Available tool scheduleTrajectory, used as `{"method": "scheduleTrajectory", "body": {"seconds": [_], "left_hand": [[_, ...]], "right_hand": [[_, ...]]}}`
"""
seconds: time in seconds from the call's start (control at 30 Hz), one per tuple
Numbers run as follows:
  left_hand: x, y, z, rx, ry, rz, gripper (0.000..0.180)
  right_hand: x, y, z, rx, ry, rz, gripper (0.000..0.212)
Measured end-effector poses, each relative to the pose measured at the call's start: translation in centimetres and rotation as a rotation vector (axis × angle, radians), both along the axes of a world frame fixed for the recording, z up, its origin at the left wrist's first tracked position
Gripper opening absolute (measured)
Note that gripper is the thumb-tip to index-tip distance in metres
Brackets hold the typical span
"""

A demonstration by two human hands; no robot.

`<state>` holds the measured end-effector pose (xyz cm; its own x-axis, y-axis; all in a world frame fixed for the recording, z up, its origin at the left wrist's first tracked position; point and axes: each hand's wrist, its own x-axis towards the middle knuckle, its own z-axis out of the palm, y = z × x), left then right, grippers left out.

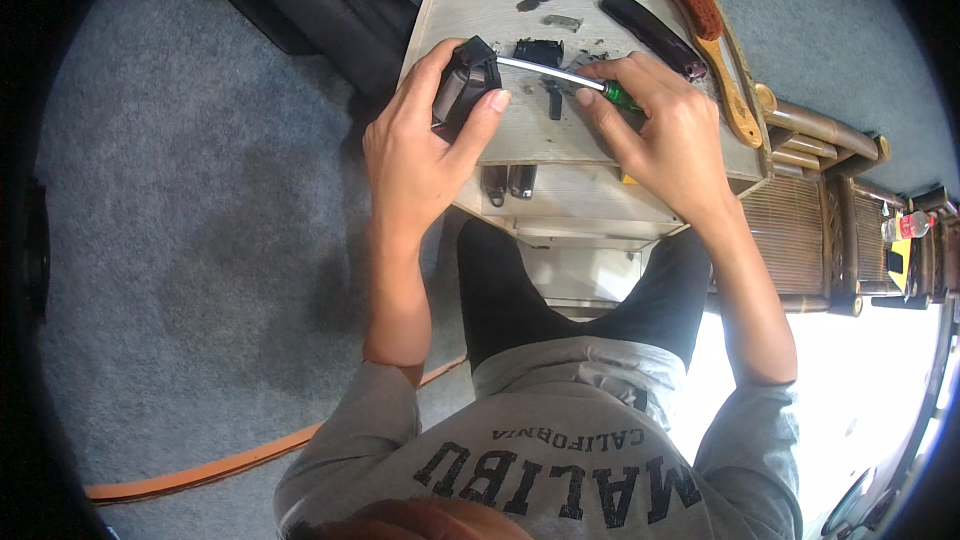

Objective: The person unscrews and removes the internal components of a handheld hair clipper using a screwdriver.

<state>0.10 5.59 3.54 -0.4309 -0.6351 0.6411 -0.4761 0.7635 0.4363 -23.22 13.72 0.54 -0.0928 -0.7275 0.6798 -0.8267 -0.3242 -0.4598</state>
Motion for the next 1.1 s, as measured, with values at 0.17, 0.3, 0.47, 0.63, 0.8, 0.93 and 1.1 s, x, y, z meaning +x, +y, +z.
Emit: {"method": "scheduleTrajectory", "body": {"seconds": [0.17,0.3,0.47,0.63,0.8,0.93,1.1], "left_hand": [[0.0,-0.2,-0.2,-0.040,-0.019,0.019,0.054],[0.1,-0.4,-0.5,-0.040,-0.024,0.023,0.054],[0.0,-0.5,-0.4,-0.024,-0.030,0.026,0.054],[0.2,-1.3,-1.1,-0.099,-0.033,0.003,0.057],[0.1,-1.3,-1.0,-0.032,0.019,-0.044,0.056],[0.2,-0.9,-0.3,0.116,0.074,-0.107,0.053],[0.2,-0.9,-0.4,0.181,0.078,-0.126,0.054]], "right_hand": [[0.0,0.0,0.0,0.025,-0.005,-0.011,0.023],[0.0,-0.1,-0.1,0.025,0.024,-0.023,0.023],[-0.1,-0.1,-0.1,0.015,0.027,-0.023,0.022],[0.0,-0.1,-0.2,0.015,0.028,-0.027,0.022],[0.0,0.0,0.0,0.027,0.032,-0.026,0.022],[0.0,0.0,0.0,0.025,0.029,-0.026,0.022],[-0.2,-0.1,-0.2,0.018,0.050,-0.026,0.021]]}}
